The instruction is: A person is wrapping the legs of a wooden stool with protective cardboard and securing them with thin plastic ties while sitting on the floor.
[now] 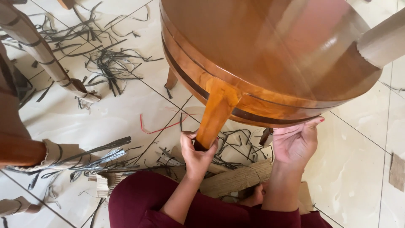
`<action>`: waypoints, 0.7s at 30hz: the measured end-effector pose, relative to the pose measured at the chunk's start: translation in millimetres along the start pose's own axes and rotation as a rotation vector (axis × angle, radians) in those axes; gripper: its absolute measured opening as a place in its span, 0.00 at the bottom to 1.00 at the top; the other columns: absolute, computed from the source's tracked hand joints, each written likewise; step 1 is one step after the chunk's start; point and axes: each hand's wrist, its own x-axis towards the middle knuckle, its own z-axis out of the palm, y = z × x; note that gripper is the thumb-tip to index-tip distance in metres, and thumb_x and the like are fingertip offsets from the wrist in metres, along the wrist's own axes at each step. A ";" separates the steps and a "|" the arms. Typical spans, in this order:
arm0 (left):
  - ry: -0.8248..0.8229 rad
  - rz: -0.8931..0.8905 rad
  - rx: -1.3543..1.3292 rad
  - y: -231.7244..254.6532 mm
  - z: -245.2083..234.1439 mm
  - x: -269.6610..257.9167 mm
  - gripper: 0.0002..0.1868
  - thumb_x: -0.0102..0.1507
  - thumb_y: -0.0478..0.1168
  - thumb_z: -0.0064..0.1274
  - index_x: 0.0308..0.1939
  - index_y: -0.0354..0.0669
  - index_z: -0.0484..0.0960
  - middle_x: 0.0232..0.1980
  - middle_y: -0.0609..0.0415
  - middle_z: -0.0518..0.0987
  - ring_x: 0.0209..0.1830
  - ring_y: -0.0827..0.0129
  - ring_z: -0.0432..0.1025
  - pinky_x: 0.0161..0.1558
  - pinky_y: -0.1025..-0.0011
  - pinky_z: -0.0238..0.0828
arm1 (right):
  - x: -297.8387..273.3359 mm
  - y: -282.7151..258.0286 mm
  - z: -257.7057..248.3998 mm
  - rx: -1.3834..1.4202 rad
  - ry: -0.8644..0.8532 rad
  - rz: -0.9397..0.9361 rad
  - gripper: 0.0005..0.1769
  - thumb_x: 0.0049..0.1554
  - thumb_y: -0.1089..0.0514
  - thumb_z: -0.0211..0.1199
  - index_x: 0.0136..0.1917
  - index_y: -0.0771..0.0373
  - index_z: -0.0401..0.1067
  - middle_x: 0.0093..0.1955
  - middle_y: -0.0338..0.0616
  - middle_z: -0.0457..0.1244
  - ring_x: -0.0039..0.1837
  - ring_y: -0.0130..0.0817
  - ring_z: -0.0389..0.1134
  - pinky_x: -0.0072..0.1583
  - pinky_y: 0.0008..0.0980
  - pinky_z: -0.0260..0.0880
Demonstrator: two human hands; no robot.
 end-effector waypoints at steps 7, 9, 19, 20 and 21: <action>-0.117 0.023 -0.049 2.1 13.7 -11.2 0.29 0.47 0.28 0.72 0.41 0.40 0.67 0.41 0.50 0.64 0.41 0.65 0.66 0.46 0.59 0.76 | 12.3 2.6 -97.5 -0.039 0.116 -0.059 0.31 0.65 0.41 0.47 0.78 0.49 0.62 0.79 0.44 0.59 0.81 0.49 0.59 0.80 0.66 0.58; -0.165 0.031 -0.084 -6.7 15.8 -14.6 0.29 0.47 0.28 0.72 0.41 0.40 0.66 0.41 0.50 0.63 0.40 0.64 0.64 0.45 0.59 0.76 | 8.0 1.2 -2.8 0.004 0.068 -0.076 0.29 0.65 0.44 0.50 0.76 0.51 0.63 0.78 0.46 0.60 0.80 0.49 0.60 0.81 0.66 0.59; -0.152 0.134 -0.042 -23.2 24.7 -23.1 0.27 0.48 0.27 0.70 0.41 0.41 0.68 0.42 0.53 0.62 0.41 0.66 0.65 0.47 0.66 0.74 | 0.2 8.8 -11.1 -0.092 0.016 -0.154 0.28 0.60 0.49 0.55 0.73 0.37 0.66 0.76 0.36 0.61 0.80 0.39 0.62 0.86 0.60 0.56; -0.158 0.126 -0.053 -24.8 24.7 -23.3 0.27 0.47 0.26 0.70 0.41 0.40 0.67 0.42 0.52 0.62 0.41 0.66 0.64 0.46 0.65 0.74 | -0.9 10.2 -13.5 -0.107 0.018 -0.175 0.27 0.61 0.49 0.54 0.73 0.37 0.67 0.76 0.37 0.62 0.79 0.39 0.62 0.85 0.60 0.56; -0.160 0.117 -0.059 -26.0 22.9 -24.1 0.28 0.46 0.26 0.69 0.41 0.39 0.67 0.42 0.51 0.62 0.40 0.65 0.64 0.45 0.64 0.75 | -2.9 12.7 -15.4 -0.121 0.020 -0.191 0.26 0.62 0.49 0.53 0.73 0.36 0.67 0.76 0.38 0.62 0.79 0.39 0.63 0.85 0.60 0.56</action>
